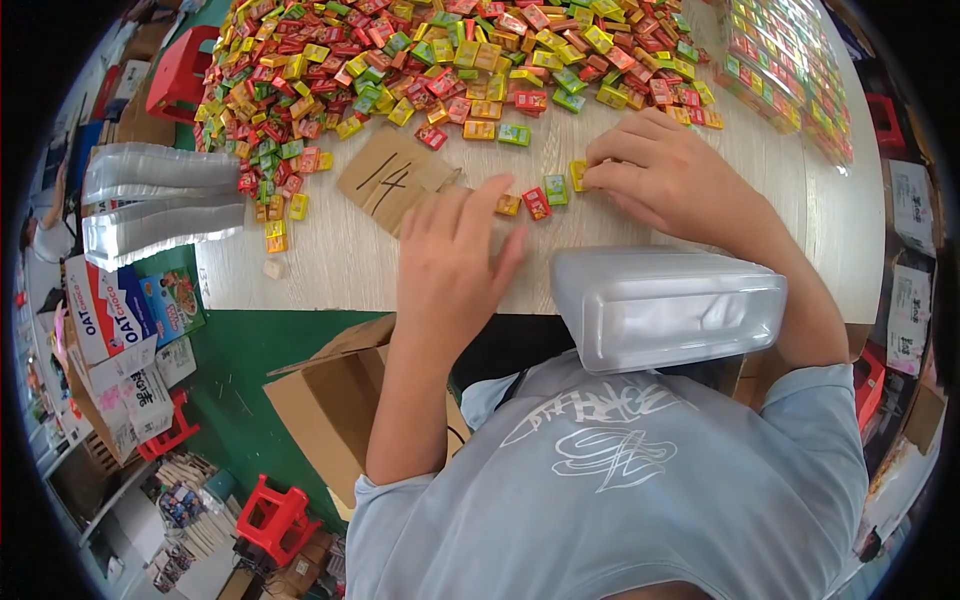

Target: Picking small wrapped items from a pile and arranging them inside a plastic container.

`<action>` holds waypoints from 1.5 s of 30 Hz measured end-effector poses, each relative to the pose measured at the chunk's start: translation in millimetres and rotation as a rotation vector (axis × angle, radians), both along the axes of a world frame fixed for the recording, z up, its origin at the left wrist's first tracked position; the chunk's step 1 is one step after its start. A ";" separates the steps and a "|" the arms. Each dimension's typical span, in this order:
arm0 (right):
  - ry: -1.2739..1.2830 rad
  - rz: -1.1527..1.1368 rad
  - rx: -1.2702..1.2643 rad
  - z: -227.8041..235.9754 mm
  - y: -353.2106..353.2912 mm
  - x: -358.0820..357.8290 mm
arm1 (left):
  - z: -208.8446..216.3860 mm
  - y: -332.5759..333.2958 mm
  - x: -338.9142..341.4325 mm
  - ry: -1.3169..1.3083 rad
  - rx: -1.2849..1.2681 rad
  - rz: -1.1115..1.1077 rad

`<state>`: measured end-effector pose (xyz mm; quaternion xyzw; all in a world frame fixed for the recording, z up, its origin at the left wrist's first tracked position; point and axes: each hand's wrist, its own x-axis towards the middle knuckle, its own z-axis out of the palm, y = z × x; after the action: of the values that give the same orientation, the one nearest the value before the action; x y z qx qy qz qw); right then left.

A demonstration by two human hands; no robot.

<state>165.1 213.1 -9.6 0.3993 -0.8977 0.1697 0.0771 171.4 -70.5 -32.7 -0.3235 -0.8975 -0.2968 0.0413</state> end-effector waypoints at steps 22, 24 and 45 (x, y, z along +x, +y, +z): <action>0.283 -0.271 0.114 -18.2 -39.5 -54.7 | -6.3 7.4 -8.5 -0.047 0.099 -0.032; 0.286 -0.266 0.114 -19.2 -40.7 -54.3 | -5.3 8.3 -8.6 -0.034 0.110 -0.030; -0.153 -0.128 -0.224 -14.5 0.9 -6.6 | -8.6 7.0 -9.9 -0.030 0.097 -0.035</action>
<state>158.5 213.9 -24.0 0.3159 -0.9000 0.2936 0.0633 161.5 -63.5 -41.3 -0.3325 -0.8767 -0.3453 0.0384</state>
